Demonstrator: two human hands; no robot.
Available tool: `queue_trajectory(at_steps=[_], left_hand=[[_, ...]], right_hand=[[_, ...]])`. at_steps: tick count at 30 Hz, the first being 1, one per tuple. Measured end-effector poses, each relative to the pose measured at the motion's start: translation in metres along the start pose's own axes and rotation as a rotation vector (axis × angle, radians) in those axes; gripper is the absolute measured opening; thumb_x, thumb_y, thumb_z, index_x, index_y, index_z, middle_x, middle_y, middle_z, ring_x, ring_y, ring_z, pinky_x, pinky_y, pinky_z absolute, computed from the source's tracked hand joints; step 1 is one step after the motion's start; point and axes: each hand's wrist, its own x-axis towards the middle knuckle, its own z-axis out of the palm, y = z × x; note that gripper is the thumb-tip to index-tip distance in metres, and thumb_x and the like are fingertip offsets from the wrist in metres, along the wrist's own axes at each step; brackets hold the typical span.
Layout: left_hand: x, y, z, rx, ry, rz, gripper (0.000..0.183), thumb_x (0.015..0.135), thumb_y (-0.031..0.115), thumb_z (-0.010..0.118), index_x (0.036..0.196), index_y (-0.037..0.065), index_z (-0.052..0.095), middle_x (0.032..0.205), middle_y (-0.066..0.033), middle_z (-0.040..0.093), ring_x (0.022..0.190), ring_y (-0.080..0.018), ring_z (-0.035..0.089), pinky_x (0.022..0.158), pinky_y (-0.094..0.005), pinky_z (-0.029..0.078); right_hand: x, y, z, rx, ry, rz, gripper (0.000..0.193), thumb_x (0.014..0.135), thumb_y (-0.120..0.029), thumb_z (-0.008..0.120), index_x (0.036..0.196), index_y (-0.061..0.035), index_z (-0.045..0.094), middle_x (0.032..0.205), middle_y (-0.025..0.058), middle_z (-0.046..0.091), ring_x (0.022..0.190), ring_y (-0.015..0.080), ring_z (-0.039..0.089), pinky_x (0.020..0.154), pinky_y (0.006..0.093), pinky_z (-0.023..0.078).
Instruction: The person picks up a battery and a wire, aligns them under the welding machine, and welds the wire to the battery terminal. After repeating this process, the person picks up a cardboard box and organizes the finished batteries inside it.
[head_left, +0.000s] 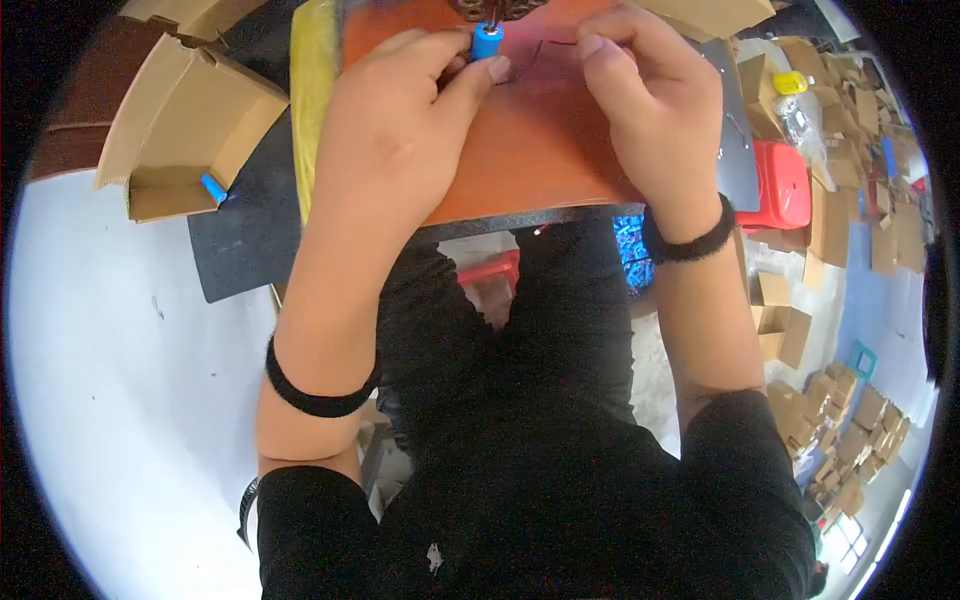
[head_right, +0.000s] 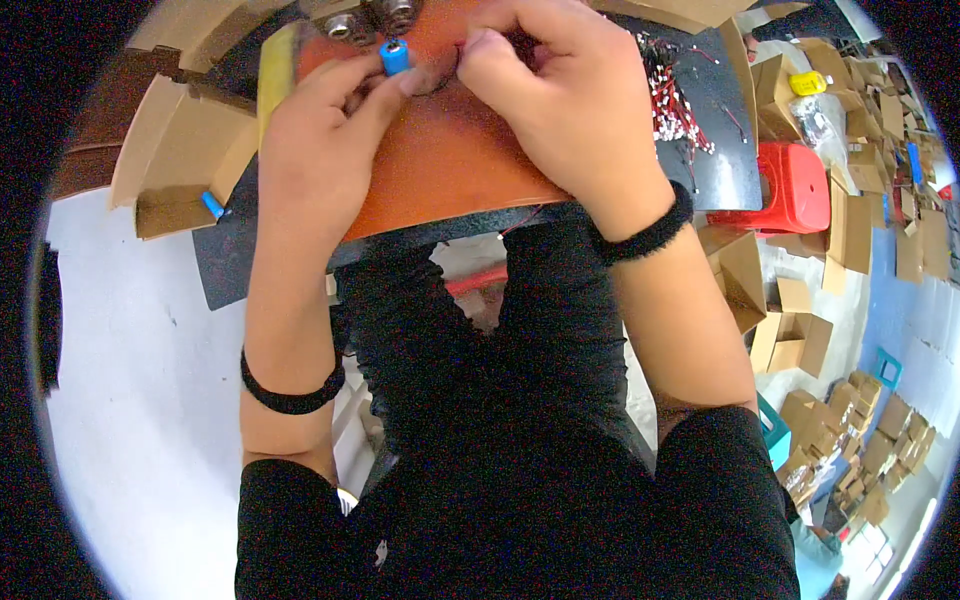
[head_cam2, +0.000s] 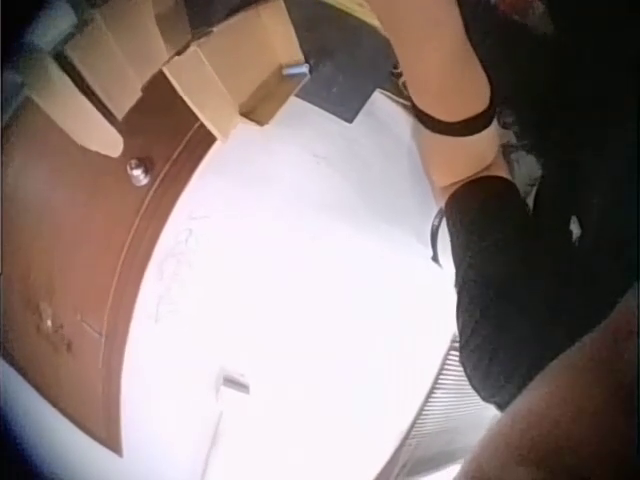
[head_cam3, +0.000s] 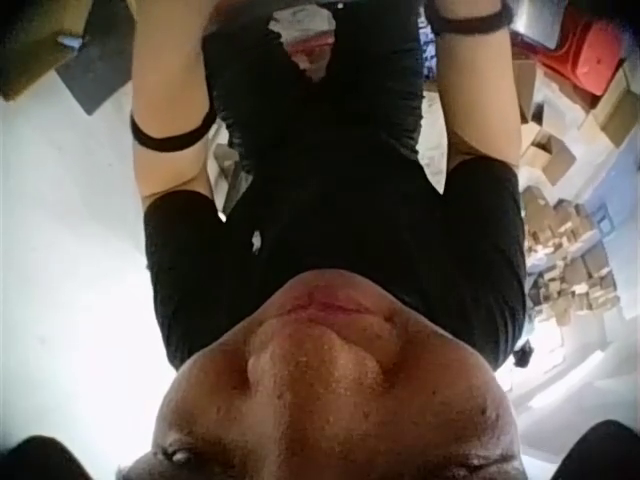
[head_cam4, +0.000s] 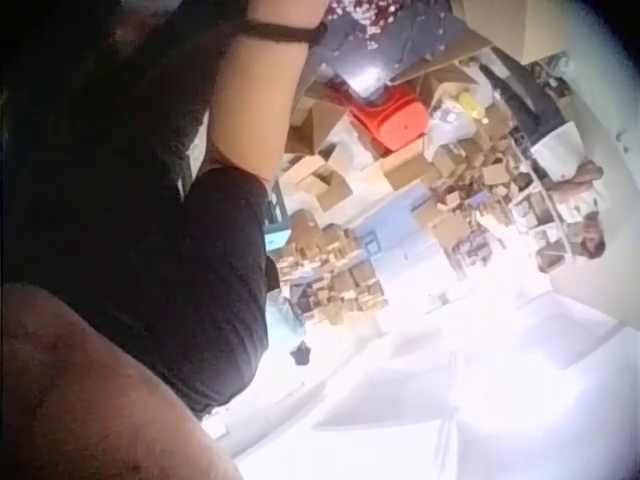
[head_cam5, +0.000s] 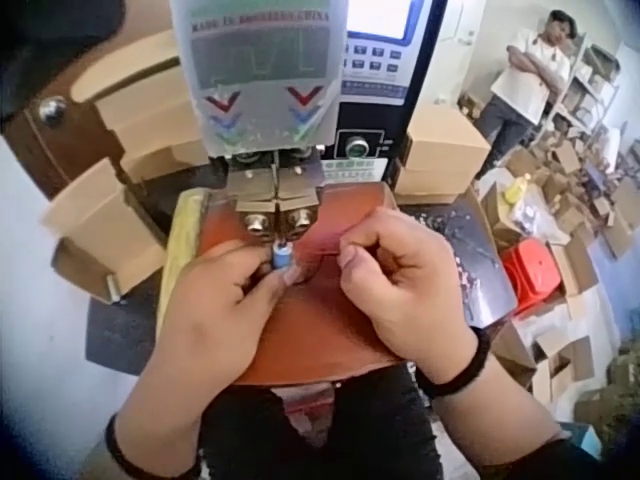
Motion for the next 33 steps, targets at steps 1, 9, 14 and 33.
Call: queue_trajectory(at_steps=[1,9,14,33], left_hand=[[0.000,0.000,0.001,-0.013,-0.005,-0.027,0.021,0.086,0.021,0.065,0.095,0.002,0.068,0.080,-0.0195,0.059,0.075,-0.0369,0.058,0.066,-0.0425,0.044],[-0.002,-0.006,0.002,0.049,-0.021,0.015,0.024,0.089,0.021,0.066,0.104,0.002,0.065,0.079,-0.0096,0.056,0.067,-0.0161,0.050,0.063,-0.0288,0.042],[-0.002,-0.004,0.002,0.073,-0.011,0.010,0.025,0.089,0.022,0.066,0.104,0.002,0.066,0.077,-0.0116,0.057,0.065,-0.0179,0.052,0.063,-0.0301,0.043],[-0.001,-0.009,0.004,0.082,0.023,0.061,0.025,0.089,0.028,0.065,0.102,0.007,0.069,0.074,-0.0111,0.056,0.063,-0.0180,0.052,0.061,-0.0308,0.042]], right_hand=[[0.001,-0.009,0.001,0.010,-0.002,-0.007,0.007,0.082,-0.004,0.060,0.079,0.0015,0.059,0.071,0.0064,0.056,0.062,0.0129,0.051,0.058,0.0257,0.040],[-0.002,-0.039,0.001,-0.692,-0.055,0.631,0.010,0.088,-0.007,0.058,0.087,0.0020,0.061,0.081,-0.0017,0.060,0.076,0.0058,0.052,0.069,0.0207,0.042],[-0.001,-0.040,0.000,-0.665,-0.047,0.584,0.010,0.088,-0.006,0.057,0.087,0.0025,0.061,0.081,-0.0004,0.060,0.076,0.0071,0.053,0.070,0.0216,0.043],[-0.008,-0.035,-0.004,-0.610,0.013,0.675,0.010,0.088,-0.006,0.057,0.089,0.0033,0.061,0.082,0.0011,0.061,0.078,0.0076,0.054,0.073,0.0216,0.044]])
